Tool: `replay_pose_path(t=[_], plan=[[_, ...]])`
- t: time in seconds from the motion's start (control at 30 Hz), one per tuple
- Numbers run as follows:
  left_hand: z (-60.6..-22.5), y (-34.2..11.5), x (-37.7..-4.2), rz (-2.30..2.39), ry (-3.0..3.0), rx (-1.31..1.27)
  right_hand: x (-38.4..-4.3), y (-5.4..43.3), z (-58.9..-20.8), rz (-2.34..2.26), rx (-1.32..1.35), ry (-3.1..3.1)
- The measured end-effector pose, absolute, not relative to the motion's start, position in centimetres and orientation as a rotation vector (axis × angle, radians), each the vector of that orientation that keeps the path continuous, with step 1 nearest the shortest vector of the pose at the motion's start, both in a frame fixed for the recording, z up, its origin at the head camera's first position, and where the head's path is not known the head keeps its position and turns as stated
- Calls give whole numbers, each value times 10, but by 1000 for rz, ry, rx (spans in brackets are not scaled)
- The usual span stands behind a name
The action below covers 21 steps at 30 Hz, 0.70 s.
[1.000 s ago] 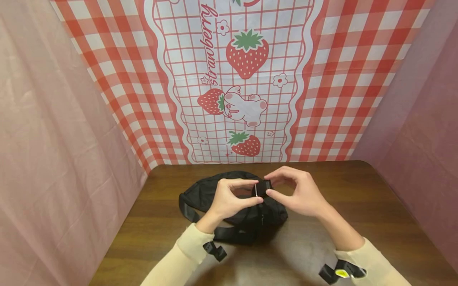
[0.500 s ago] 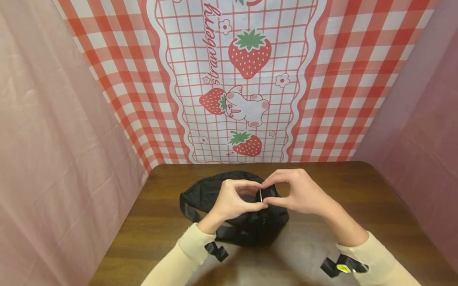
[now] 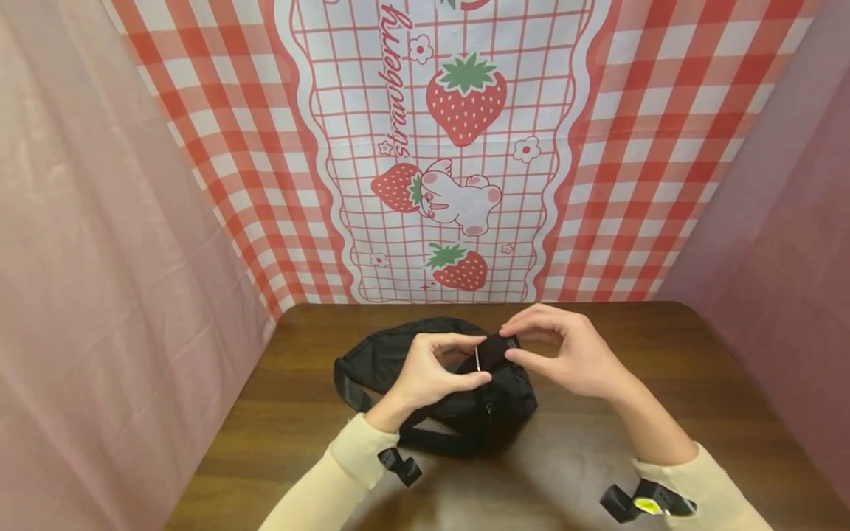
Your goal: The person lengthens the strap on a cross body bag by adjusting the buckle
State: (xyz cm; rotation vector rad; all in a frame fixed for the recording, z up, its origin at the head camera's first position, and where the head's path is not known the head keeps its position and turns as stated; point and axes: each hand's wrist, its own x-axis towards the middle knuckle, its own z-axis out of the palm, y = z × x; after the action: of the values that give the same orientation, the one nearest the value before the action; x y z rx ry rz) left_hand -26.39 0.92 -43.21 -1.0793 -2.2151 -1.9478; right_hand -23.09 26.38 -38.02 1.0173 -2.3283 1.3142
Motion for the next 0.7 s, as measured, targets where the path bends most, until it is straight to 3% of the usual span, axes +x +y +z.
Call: replay_pose_path(t=[0.4,0.7], plan=[[-428,15,-262,-1826,-2232,-1151,-234,259,-378,737,1093,-2445],[-430,9,-263,-1851,-2269,-1089,-234,261,-371,789,1131,-2429]])
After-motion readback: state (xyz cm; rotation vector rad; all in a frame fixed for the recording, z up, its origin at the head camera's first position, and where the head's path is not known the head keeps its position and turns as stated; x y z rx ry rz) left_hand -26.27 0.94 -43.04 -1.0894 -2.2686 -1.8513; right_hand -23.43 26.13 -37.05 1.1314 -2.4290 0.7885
